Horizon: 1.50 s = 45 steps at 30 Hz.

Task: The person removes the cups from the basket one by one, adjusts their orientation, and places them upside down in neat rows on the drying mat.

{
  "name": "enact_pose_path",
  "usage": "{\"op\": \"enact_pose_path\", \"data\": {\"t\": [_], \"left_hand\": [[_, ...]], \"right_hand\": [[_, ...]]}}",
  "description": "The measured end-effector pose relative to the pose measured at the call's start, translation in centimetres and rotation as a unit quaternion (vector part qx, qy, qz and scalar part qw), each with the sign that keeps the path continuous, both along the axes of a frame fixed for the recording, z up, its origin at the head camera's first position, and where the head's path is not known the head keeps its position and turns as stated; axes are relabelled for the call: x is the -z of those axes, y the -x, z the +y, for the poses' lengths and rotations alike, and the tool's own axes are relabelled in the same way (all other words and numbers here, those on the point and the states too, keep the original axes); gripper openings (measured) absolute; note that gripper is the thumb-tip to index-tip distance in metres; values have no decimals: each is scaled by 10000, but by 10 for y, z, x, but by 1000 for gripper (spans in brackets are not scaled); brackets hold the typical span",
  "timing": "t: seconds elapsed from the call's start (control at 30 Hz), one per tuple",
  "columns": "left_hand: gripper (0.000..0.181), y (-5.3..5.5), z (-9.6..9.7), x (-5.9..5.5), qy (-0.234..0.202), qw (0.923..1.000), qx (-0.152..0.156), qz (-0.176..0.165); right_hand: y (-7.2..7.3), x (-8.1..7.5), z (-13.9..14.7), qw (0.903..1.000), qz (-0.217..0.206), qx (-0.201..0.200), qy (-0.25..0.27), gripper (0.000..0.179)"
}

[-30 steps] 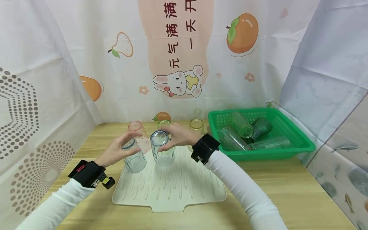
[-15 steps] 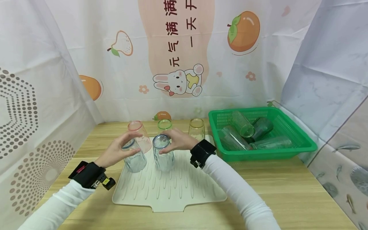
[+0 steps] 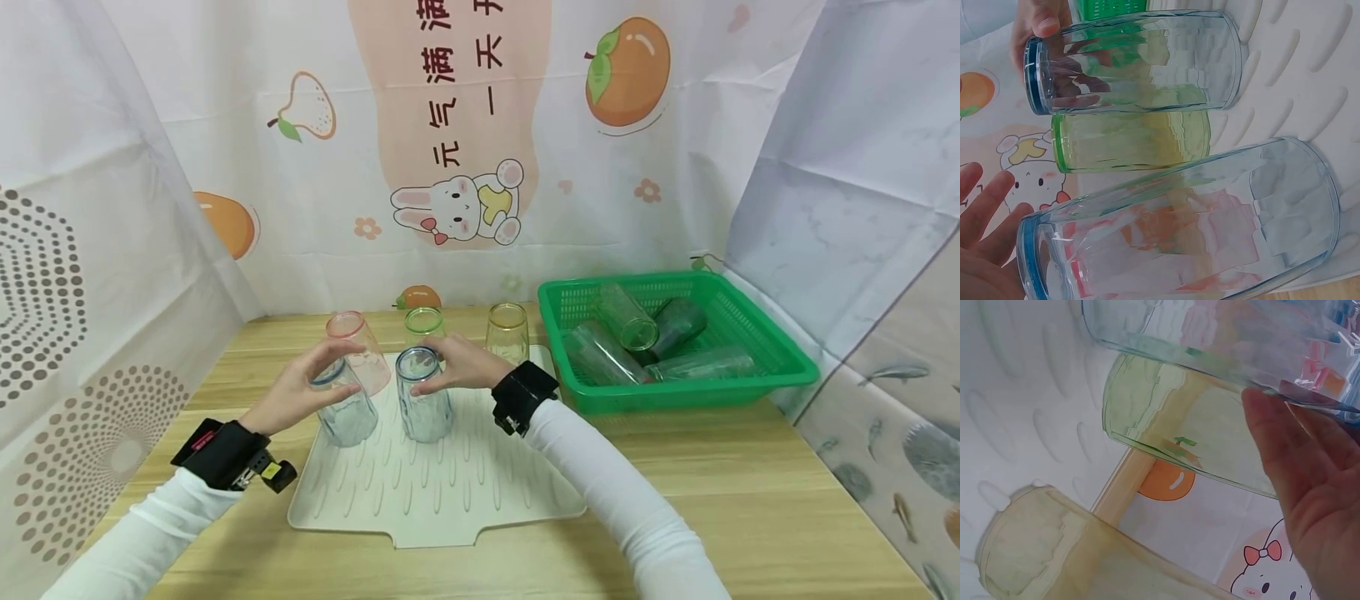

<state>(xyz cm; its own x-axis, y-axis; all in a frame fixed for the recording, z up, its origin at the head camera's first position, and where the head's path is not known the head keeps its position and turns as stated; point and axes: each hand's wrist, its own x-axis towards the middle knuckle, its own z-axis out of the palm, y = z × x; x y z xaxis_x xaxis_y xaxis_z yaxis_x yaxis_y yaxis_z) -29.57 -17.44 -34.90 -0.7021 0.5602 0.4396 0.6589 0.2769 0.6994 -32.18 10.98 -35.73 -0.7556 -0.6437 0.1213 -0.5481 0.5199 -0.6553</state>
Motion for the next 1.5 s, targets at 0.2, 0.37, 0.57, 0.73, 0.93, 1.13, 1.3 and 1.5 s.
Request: {"op": "enact_pose_path", "data": {"t": [0.2,0.37,0.57,0.73,0.93,1.13,1.3,1.5], "left_hand": [[51,1,0,3,-28,10000,-40,7],[52,-2,0,4,0,9999,-120,16],[52,-4,-1,5,-15,9998,-192,-10],[53,-5,-2,5,10,9997,-227,-34],[53,-4,-2,6,35,9997,-223,-66],[51,-3,-1,6,35,9998,-205,36],[50,-1,-2,6,22,9997,-210,97],[49,1,-2,6,-5,9997,-182,158]], "right_hand": [[-4,-2,1,9999,-81,63,-80,68],[-12,-9,1,9996,-215,192,-30,78],[-16,-23,7,9995,21,305,89,81],[-16,-41,21,9982,448,395,82,79],[-12,-67,53,9901,1023,881,-383,84],[-9,-93,96,9752,1246,1750,-527,83],[-7,-109,138,9618,1311,2372,-399,74],[-12,-119,184,9411,1336,3059,-535,72]]}}
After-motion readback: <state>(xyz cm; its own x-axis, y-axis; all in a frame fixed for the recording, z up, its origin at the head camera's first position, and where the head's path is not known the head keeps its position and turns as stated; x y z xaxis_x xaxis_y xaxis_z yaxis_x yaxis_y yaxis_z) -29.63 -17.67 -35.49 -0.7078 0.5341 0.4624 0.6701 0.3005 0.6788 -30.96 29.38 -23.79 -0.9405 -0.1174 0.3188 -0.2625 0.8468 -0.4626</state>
